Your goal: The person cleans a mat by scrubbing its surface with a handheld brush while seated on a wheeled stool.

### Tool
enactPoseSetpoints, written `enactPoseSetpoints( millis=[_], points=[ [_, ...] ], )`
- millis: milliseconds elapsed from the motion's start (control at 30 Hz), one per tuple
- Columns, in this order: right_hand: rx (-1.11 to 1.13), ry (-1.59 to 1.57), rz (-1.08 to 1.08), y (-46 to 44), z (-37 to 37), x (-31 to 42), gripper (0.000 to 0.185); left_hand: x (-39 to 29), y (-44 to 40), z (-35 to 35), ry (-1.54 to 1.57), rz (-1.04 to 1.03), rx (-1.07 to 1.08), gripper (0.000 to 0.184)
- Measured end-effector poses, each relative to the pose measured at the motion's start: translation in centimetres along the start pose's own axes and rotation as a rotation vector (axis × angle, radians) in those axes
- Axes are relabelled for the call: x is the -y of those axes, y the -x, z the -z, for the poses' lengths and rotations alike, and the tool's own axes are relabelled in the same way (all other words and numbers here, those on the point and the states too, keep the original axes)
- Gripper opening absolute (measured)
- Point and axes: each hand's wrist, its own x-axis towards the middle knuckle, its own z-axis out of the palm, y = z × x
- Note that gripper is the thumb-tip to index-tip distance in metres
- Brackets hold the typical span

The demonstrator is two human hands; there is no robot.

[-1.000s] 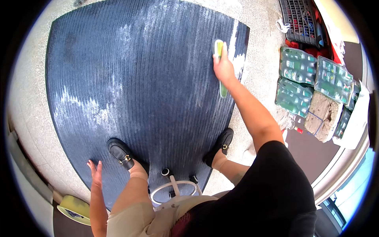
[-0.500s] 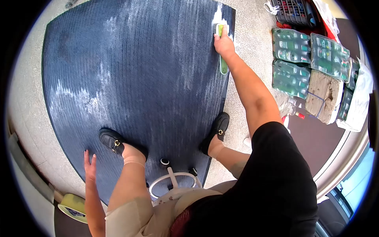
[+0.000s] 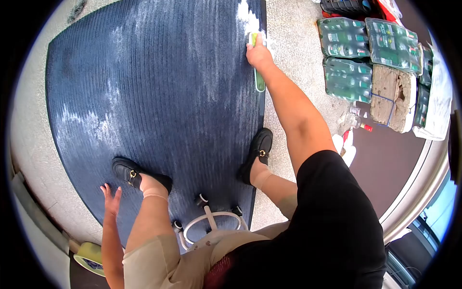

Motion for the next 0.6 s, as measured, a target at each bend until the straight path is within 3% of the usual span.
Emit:
enactPoseSetpoints(
  millis=[167, 267, 367, 467, 600],
  points=[
    [0.063, -0.026, 0.003, 8.9, -1.6, -3.3, 0.069, 1.1, -0.8, -2.3, -0.176, -0.010, -0.149, 0.097],
    [0.183, -0.057, -0.045, 18.1, -3.8, -7.5, 0.070, 0.8, -0.3, -2.5, -0.263, -0.033, -0.151, 0.096],
    [0.214, -0.029, -0.009, 20.8, -4.5, -10.2, 0.070, 0.8, -0.5, -2.3, -0.261, -0.017, -0.137, 0.096],
    [0.168, 0.031, -0.036, 16.2, -2.9, -8.0, 0.068, 4.4, -1.9, -0.9, -0.102, -0.124, -0.060, 0.097],
    [0.071, 0.019, 0.003, 5.0, -1.8, -4.5, 0.071, 6.3, -2.4, 0.6, 0.060, -0.120, 0.017, 0.094]
  ],
)
